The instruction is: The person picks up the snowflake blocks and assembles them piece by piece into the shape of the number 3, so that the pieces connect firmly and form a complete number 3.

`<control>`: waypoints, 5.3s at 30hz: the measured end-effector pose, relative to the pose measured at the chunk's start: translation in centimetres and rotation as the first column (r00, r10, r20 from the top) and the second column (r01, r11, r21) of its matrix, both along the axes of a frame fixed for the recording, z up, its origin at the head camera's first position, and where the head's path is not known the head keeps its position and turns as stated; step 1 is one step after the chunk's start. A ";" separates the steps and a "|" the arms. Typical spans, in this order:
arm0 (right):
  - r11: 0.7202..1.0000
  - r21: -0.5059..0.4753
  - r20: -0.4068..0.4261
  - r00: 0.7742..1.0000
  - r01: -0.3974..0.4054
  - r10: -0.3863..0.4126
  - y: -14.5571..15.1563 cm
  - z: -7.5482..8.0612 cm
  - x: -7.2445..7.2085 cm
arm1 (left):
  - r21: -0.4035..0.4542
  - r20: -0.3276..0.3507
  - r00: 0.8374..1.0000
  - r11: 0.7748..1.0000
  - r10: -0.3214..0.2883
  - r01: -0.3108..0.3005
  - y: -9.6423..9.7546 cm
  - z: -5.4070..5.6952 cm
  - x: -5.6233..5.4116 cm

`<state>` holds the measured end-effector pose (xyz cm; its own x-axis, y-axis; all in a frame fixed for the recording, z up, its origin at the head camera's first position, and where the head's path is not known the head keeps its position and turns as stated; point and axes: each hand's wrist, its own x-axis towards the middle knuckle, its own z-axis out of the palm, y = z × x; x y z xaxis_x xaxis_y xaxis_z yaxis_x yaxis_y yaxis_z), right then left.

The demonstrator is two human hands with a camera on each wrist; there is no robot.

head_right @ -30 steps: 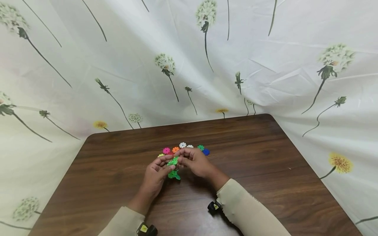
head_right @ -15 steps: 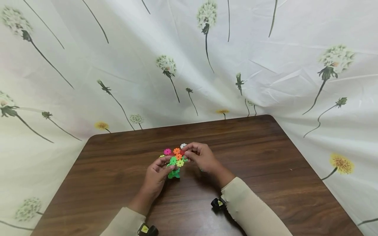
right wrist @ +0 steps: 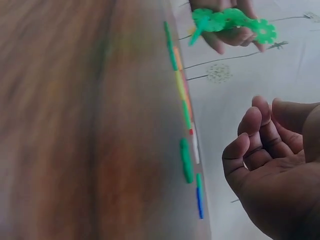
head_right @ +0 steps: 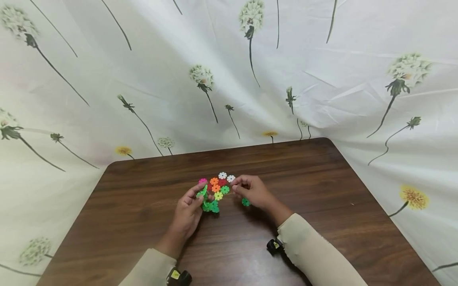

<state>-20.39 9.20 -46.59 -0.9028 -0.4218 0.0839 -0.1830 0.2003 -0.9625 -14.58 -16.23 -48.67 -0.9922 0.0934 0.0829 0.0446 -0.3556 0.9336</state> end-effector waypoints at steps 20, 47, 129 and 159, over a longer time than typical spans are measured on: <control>0.997 0.040 -0.084 0.994 0.070 -0.066 2.2 -2.9 -0.9 | 0.082 0.005 1.000 0.997 0.009 -0.009 -0.3 -0.4 -0.2; 0.951 0.288 -0.199 0.965 -0.110 0.172 3.9 -3.3 -1.9 | 0.059 -0.012 0.999 0.998 0.037 -0.036 -0.3 -0.2 -0.3; 0.992 -0.118 -0.248 0.968 -0.053 0.022 -1.6 0.0 2.6 | -0.069 0.055 0.998 0.997 -0.034 0.038 1.1 0.4 0.5; 0.993 -0.066 -0.383 0.921 -0.098 0.066 -2.4 0.1 3.6 | -0.135 0.000 0.993 0.984 -0.120 0.119 0.8 0.4 0.7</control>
